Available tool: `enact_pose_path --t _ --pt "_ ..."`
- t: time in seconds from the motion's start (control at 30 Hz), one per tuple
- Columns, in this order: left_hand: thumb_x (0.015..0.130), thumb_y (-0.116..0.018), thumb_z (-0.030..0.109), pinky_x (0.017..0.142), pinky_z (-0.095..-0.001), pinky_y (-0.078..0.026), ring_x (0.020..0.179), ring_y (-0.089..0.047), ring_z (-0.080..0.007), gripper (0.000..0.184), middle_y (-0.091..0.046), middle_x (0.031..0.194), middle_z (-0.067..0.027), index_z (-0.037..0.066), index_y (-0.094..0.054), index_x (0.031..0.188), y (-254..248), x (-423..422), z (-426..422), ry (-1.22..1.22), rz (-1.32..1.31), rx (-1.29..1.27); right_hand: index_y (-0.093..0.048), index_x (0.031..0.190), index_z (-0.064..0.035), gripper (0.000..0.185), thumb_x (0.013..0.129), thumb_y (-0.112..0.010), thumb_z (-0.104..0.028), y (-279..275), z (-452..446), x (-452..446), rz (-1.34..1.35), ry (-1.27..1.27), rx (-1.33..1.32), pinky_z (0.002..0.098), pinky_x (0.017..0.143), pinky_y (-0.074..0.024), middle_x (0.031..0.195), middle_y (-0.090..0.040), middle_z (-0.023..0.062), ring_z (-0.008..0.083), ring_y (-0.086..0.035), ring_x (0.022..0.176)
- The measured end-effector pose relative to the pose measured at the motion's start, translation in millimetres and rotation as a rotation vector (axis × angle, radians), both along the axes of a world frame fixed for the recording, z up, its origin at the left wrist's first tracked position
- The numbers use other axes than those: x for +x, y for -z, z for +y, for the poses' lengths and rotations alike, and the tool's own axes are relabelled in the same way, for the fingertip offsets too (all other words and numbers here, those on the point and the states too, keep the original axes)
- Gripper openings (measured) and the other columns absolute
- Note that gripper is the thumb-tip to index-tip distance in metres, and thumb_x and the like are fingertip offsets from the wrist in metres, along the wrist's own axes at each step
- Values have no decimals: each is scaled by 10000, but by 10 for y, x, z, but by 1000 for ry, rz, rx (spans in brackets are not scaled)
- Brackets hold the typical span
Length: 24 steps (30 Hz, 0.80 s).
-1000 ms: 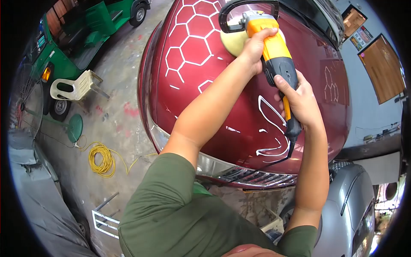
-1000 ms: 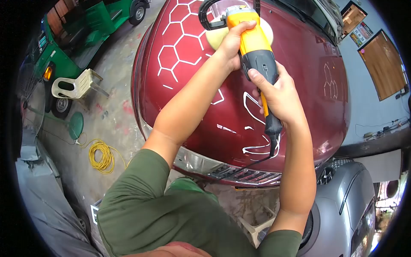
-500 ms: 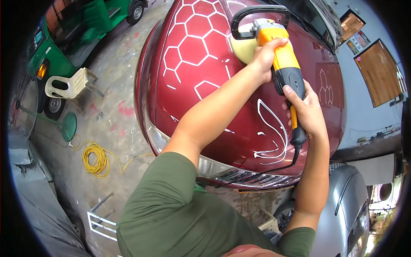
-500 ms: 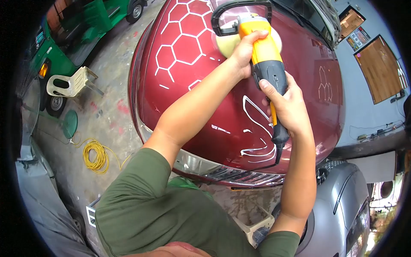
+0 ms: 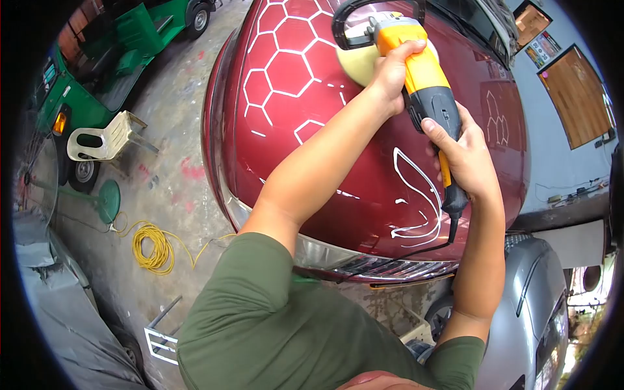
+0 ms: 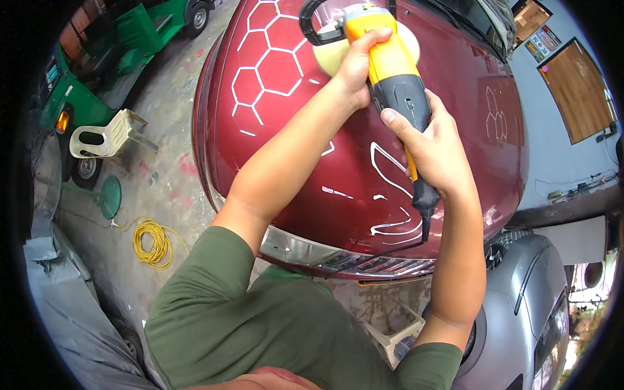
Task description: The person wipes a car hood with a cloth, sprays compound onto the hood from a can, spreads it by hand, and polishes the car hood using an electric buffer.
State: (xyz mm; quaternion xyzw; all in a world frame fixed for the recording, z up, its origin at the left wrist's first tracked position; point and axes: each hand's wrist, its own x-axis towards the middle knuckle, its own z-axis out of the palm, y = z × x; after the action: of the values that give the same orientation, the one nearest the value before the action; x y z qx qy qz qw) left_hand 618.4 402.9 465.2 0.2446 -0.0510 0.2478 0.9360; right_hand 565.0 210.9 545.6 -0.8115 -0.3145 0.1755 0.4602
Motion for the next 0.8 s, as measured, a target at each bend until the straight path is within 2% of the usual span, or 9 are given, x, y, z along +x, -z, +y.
enact_pose_path --t 0.23,0.43,0.8 --pt "886 -780 285 856 -430 -629 905 -740 -267 519 -708 1048 -158 -39 -578 1238 15 -83 58 -19 -7 -2 -505 1422 39 736 899 -851 -347 25 36 -4 -10 -33 17 243 559 -497 852 -642 27 79 -605 652" --pt "883 -785 290 862 -426 -626 907 -739 -263 521 -708 1050 -156 -43 -588 1231 42 -54 65 -22 -23 -9 -513 1417 36 718 901 -849 -332 30 61 -9 -39 -17 5 242 548 -502 869 -645 35 79 -608 648" --pt "888 -779 296 877 -418 -618 908 -739 -262 532 -712 1051 -163 -58 -588 1235 70 69 -14 5 -13 -8 -502 1431 29 709 911 -835 -320 30 10 23 -21 10 -2 239 527 -492 801 -630 20 78 -597 625"
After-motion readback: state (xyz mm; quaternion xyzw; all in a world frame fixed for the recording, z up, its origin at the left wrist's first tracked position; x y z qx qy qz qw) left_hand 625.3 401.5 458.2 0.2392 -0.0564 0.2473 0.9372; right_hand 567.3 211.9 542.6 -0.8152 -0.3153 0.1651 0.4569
